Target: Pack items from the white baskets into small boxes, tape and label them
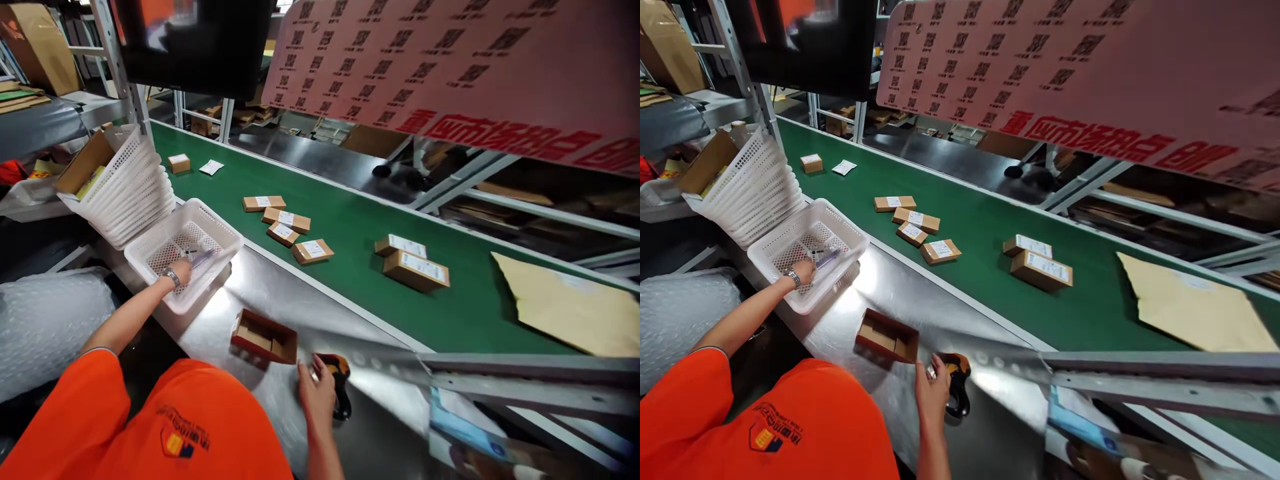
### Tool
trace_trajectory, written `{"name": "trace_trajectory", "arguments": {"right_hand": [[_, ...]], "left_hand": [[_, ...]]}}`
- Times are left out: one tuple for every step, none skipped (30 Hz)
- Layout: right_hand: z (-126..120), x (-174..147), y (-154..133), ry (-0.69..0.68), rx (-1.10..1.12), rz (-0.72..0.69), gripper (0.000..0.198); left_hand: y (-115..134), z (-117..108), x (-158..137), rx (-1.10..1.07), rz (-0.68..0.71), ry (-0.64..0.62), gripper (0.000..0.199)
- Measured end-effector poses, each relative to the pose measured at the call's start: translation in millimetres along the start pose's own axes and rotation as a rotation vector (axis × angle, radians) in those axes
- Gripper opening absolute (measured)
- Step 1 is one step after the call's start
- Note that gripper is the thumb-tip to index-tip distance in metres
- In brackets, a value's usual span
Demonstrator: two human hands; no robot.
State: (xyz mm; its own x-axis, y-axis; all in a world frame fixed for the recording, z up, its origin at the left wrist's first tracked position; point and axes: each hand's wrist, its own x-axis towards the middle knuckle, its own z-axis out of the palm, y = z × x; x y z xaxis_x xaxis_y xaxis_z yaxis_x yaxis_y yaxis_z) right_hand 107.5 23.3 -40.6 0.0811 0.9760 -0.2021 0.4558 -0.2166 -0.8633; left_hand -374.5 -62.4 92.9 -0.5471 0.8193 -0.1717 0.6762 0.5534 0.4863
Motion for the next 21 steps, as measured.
{"name": "trace_trajectory", "arguments": {"right_hand": [[-1.7,-2.0,1.4,0.003,0.008,0.004,0.098],[-2.7,-3.9,2.3,0.005,0.019,0.006,0.098],[-3.0,-5.7,2.4,0.007,0.029,0.006,0.099],[-2.4,-7.2,1.4,0.009,0.039,0.007,0.099],[-1.1,-8.3,-0.8,0.007,0.048,0.007,0.099],[0.9,-9.1,-4.2,-0.001,0.059,0.005,0.099],[3.5,-9.7,-8.9,-0.014,0.07,0.002,0.098],[6.7,-10.4,-14.9,-0.029,0.084,-0.005,0.097],[10.3,-11.5,-22.2,-0.045,0.101,-0.014,0.097],[14.5,-13.3,-31.0,-0.062,0.122,-0.024,0.095],[19.3,-16.1,-41.2,-0.083,0.149,-0.033,0.094],[24.9,-20.2,-53.1,-0.114,0.182,-0.04,0.091],[31.6,-25.7,-66.7,-0.158,0.218,-0.051,0.088],[39.5,-32.7,-81.8,-0.22,0.256,-0.065,0.083],[49.0,-40.8,-98.3,-0.302,0.293,-0.083,0.078],[59.9,-49.5,-115.8,-0.394,0.322,-0.109,0.073],[72.2,-58.1,-133.7,-0.495,0.345,-0.139,0.069],[85.4,-65.9,-151.2,-0.603,0.366,-0.165,0.067],[99.0,-72.1,-167.6,-0.691,0.384,-0.188,0.067],[112.1,-76.4,-182.1,-0.752,0.396,-0.204,0.069],[124.0,-78.5,-193.9,-0.774,0.397,-0.214,0.07]], "left_hand": [[-2.2,-8.8,-0.7,-0.038,-0.025,0.03,0.013],[-4.6,-17.7,-1.5,-0.085,-0.051,0.067,0.014],[-7.3,-26.0,-2.6,-0.133,-0.076,0.105,0.014],[-9.9,-33.3,-3.9,-0.173,-0.098,0.137,0.014],[-12.6,-39.2,-5.5,-0.2,-0.114,0.157,0.014],[-15.0,-43.2,-7.5,-0.226,-0.131,0.171,0.015],[-17.0,-45.5,-9.6,-0.262,-0.15,0.182,0.018],[-18.6,-46.2,-12.0,-0.305,-0.171,0.193,0.02],[-19.6,-45.3,-14.4,-0.349,-0.189,0.2,0.022],[-19.9,-43.3,-16.8,-0.395,-0.207,0.203,0.023],[-19.5,-40.4,-19.3,-0.446,-0.222,0.202,0.024],[-18.1,-36.7,-21.9,-0.492,-0.232,0.195,0.025],[-15.7,-32.4,-24.6,-0.533,-0.236,0.181,0.025],[-12.2,-27.6,-27.6,-0.571,-0.231,0.164,0.025],[-7.6,-22.4,-31.1,-0.608,-0.213,0.149,0.025],[-1.8,-16.8,-35.1,-0.64,-0.18,0.136,0.024],[4.8,-11.1,-39.7,-0.66,-0.132,0.125,0.023],[12.1,-5.3,-44.9,-0.669,-0.074,0.117,0.021],[19.5,0.3,-50.6,-0.665,-0.014,0.108,0.019],[26.8,5.5,-56.3,-0.65,0.043,0.094,0.018],[33.2,10.2,-62.0,-0.627,0.089,0.074,0.017]]}}
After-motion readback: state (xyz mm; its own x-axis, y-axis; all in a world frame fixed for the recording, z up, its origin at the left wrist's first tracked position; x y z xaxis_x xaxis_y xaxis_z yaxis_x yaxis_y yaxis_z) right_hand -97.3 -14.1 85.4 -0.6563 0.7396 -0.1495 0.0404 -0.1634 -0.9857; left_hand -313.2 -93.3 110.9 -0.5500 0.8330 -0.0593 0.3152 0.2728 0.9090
